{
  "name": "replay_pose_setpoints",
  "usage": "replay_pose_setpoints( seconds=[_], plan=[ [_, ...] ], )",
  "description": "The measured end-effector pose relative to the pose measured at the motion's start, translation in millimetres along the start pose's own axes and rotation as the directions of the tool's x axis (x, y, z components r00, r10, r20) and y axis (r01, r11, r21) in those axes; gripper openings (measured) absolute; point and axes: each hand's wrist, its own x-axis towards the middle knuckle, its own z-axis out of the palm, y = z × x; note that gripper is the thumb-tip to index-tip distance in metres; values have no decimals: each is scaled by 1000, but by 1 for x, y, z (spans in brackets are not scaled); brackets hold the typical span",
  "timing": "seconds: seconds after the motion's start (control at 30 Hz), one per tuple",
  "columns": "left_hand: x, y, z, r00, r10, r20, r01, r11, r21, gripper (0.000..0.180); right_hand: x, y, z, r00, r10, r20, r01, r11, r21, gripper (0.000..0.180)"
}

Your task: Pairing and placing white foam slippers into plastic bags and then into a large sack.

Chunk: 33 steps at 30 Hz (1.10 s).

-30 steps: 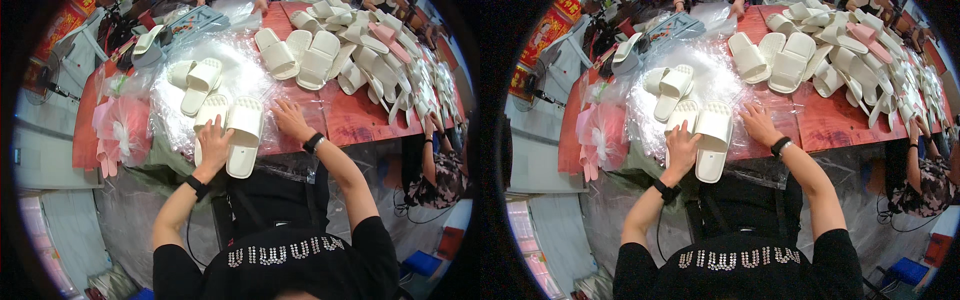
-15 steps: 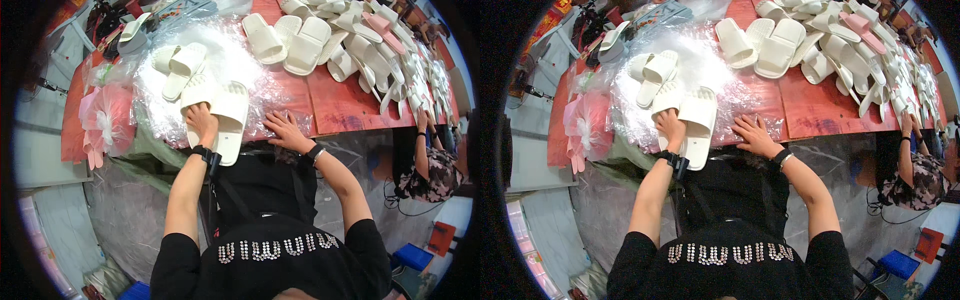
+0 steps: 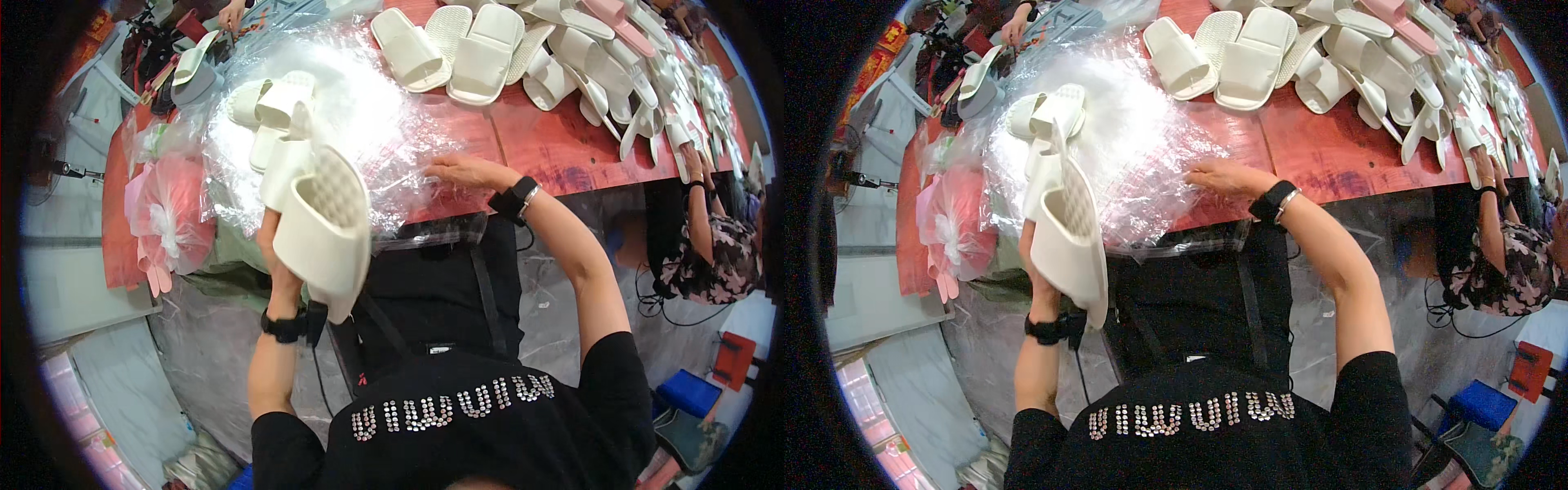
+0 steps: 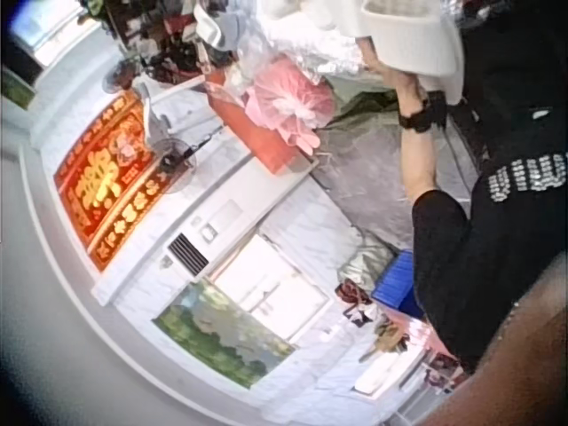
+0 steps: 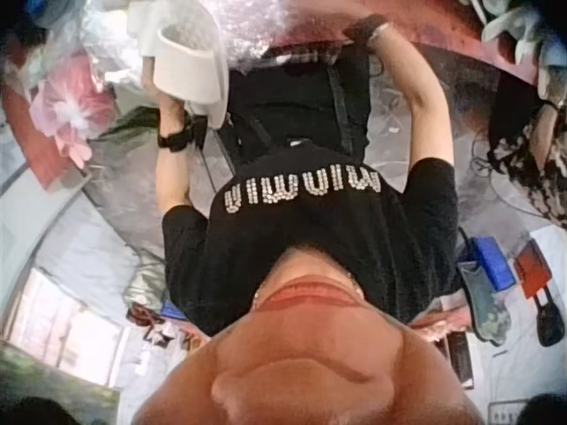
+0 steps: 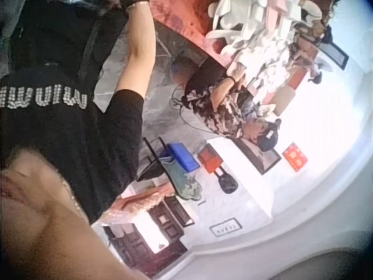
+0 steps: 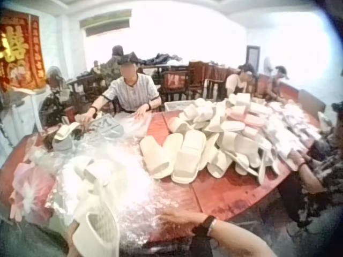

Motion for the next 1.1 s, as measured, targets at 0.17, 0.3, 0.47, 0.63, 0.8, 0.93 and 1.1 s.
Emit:
replay_pose_setpoints(
  seconds=[0.17, 0.3, 0.47, 0.63, 0.8, 0.93, 1.1],
  plan=[
    [-37, 21, 26, 890, -69, 450, -13, 984, 177, 32, 20, 13, -1, 909, -408, -86, 412, 910, 47, 37],
    [-47, -11, 44, 818, -76, 570, -14, 988, 153, 33, 12, -24, -9, 999, -20, -26, 20, 999, -35, 26],
    [-40, -37, 36, 907, -142, 396, 20, 955, 297, 29, -3, -17, -8, 922, -347, -169, 257, 879, -402, 16],
    [-39, -51, 24, 980, -28, 197, -60, 903, 426, 28, -17, -53, -7, 970, -136, -203, 118, 988, -101, 16],
    [-34, -53, 30, 981, 96, 169, -175, 811, 558, 26, -16, -60, 4, 968, -216, -128, 207, 975, -85, 14],
    [-36, -58, 43, 968, 209, 140, -251, 753, 608, 26, -10, -63, 13, 920, -382, -89, 368, 919, -139, 9],
    [-41, -59, 49, 811, 383, 443, -585, 540, 605, 26, 0, -65, 34, 904, -413, -109, 387, 900, -200, 12]
  ],
)
